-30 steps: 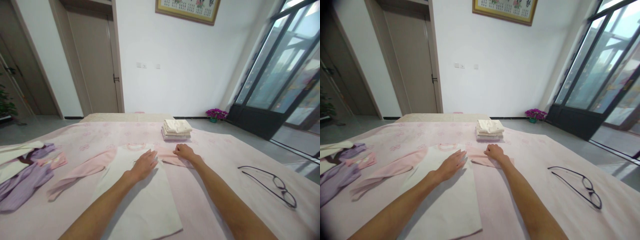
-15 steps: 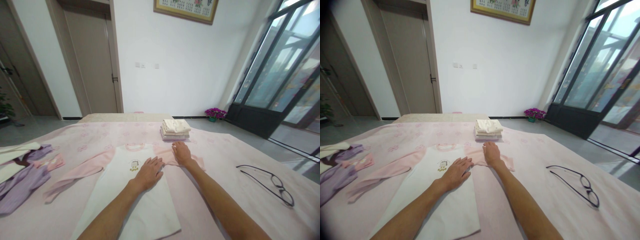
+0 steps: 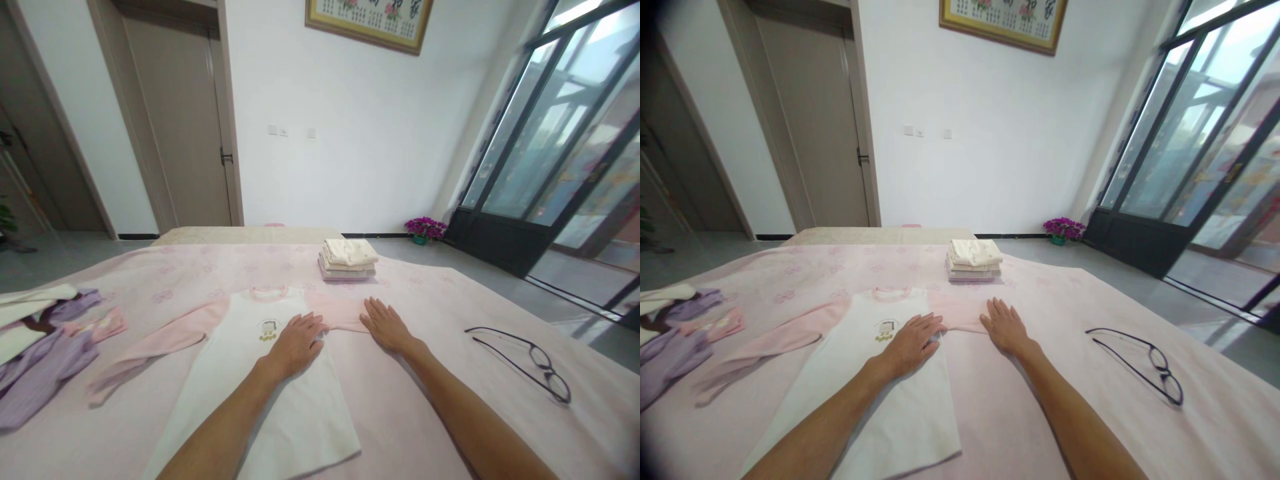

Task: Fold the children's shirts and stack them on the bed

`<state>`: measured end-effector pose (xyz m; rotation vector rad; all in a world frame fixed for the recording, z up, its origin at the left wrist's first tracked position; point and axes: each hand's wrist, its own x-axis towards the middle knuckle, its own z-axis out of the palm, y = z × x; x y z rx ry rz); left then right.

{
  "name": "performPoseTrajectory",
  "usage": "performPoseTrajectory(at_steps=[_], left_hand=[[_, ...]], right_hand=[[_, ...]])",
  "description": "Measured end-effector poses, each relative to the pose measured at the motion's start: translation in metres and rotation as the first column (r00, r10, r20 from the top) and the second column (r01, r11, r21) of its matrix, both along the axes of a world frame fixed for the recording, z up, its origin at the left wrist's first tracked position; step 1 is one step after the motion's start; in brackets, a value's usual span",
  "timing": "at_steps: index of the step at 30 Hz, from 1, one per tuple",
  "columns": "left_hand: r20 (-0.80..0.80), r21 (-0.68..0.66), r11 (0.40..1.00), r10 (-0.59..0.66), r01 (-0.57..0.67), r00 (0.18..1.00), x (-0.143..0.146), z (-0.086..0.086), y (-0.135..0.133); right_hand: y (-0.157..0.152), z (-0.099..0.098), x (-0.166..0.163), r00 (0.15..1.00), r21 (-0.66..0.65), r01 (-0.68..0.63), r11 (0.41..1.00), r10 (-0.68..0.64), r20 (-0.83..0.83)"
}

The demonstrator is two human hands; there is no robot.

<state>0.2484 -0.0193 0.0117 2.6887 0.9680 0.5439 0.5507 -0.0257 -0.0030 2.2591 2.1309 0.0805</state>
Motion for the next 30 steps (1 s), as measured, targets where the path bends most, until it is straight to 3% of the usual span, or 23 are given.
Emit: performPoseTrajectory(at_steps=[3,5,6,8,11,13,15,19,25,30], left_hand=[[0.006,0.001,1.000,-0.004,0.004,1.000,0.001,0.002,0.000],[0.013,0.000,1.000,-0.006,0.006,1.000,0.001,0.003,0.000],[0.018,-0.001,1.000,-0.009,0.009,1.000,0.001,0.003,0.000],[0.036,-0.003,1.000,-0.016,0.017,0.999,0.000,0.004,0.000],[0.082,0.014,0.999,-0.053,0.052,0.995,-0.001,0.003,-0.001],[0.126,0.029,0.997,-0.079,0.076,0.989,-0.002,0.002,0.000],[0.161,0.031,0.996,-0.093,0.089,0.983,-0.003,0.001,0.001],[0.175,0.015,0.995,-0.100,0.099,0.979,-0.003,0.001,0.004],[0.353,-0.050,0.996,-0.047,0.069,0.934,-0.009,-0.005,-0.002],[0.512,-0.115,0.985,0.169,-0.128,0.842,-0.047,0.012,-0.003]], right_hand=[[0.002,0.007,0.010,0.988,-0.019,0.148,0.989,-0.147,0.043],[0.012,0.012,0.001,0.986,0.023,0.156,0.988,-0.157,0.059],[0.019,0.013,-0.007,0.993,0.056,0.094,0.994,-0.098,0.066],[0.035,0.015,-0.030,0.986,0.115,-0.152,0.982,0.142,0.090],[0.057,0.012,-0.068,0.861,0.121,-0.509,0.853,0.501,0.087],[0.065,0.007,-0.084,0.816,0.094,-0.577,0.812,0.577,0.028],[0.065,0.002,-0.090,0.860,0.065,-0.507,0.859,0.510,-0.031],[0.058,-0.008,-0.075,0.974,0.059,-0.224,0.973,0.226,-0.027],[0.056,-0.018,-0.062,0.993,0.118,-0.110,0.987,0.105,0.049],[0.056,-0.019,-0.063,0.991,0.135,-0.126,0.983,0.119,0.063]])
